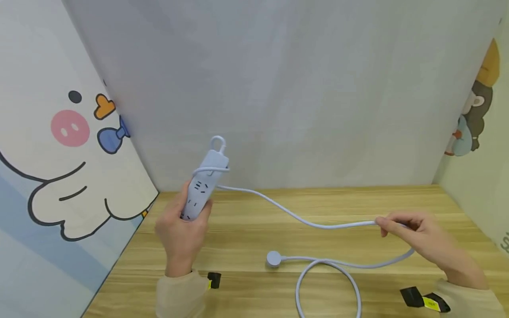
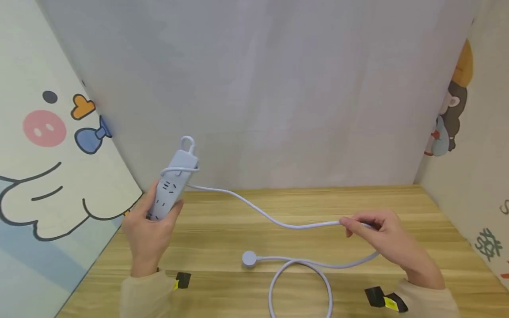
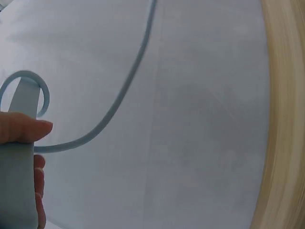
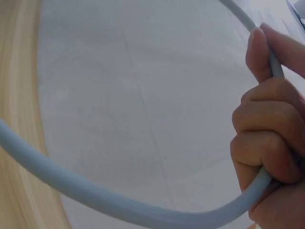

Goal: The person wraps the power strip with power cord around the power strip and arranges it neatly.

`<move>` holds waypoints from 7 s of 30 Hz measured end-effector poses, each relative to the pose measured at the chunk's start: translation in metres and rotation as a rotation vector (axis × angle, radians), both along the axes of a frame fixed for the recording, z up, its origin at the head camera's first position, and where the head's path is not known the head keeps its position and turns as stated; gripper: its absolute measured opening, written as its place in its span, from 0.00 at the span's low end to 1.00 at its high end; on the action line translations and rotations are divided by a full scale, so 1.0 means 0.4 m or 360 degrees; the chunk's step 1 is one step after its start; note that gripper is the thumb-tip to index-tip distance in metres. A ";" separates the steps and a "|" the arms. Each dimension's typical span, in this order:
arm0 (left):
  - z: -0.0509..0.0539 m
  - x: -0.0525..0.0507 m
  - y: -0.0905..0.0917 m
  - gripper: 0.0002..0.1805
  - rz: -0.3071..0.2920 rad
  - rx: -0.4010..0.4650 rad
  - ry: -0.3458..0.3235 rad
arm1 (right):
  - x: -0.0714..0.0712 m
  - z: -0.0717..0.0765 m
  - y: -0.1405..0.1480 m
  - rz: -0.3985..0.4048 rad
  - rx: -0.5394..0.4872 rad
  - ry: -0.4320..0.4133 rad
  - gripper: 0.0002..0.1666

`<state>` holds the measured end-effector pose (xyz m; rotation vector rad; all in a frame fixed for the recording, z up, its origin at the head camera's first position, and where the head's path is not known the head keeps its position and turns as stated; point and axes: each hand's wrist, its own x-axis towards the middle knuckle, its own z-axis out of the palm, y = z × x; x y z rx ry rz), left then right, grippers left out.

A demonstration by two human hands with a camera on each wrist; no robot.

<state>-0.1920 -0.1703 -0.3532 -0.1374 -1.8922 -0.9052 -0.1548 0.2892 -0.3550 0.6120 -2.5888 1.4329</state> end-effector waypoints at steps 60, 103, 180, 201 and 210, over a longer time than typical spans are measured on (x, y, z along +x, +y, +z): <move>0.043 0.037 0.117 0.30 -0.0062 -0.0344 0.0562 | -0.044 -0.046 -0.106 0.0182 0.0229 0.0142 0.15; 0.004 0.057 0.137 0.33 -0.1946 -0.0898 -0.0847 | -0.046 -0.026 -0.158 -0.0344 0.0014 0.0769 0.10; -0.012 0.023 0.204 0.32 -0.1040 0.0147 -0.0199 | -0.026 -0.041 -0.242 0.0247 -0.0224 0.0213 0.09; -0.028 -0.009 0.151 0.25 0.0405 -0.0229 0.0055 | -0.006 -0.026 -0.255 0.0745 -0.0283 -0.0115 0.13; -0.059 -0.006 0.187 0.27 0.0207 -0.1010 -0.0263 | 0.008 -0.022 -0.251 0.0557 -0.0099 0.0488 0.16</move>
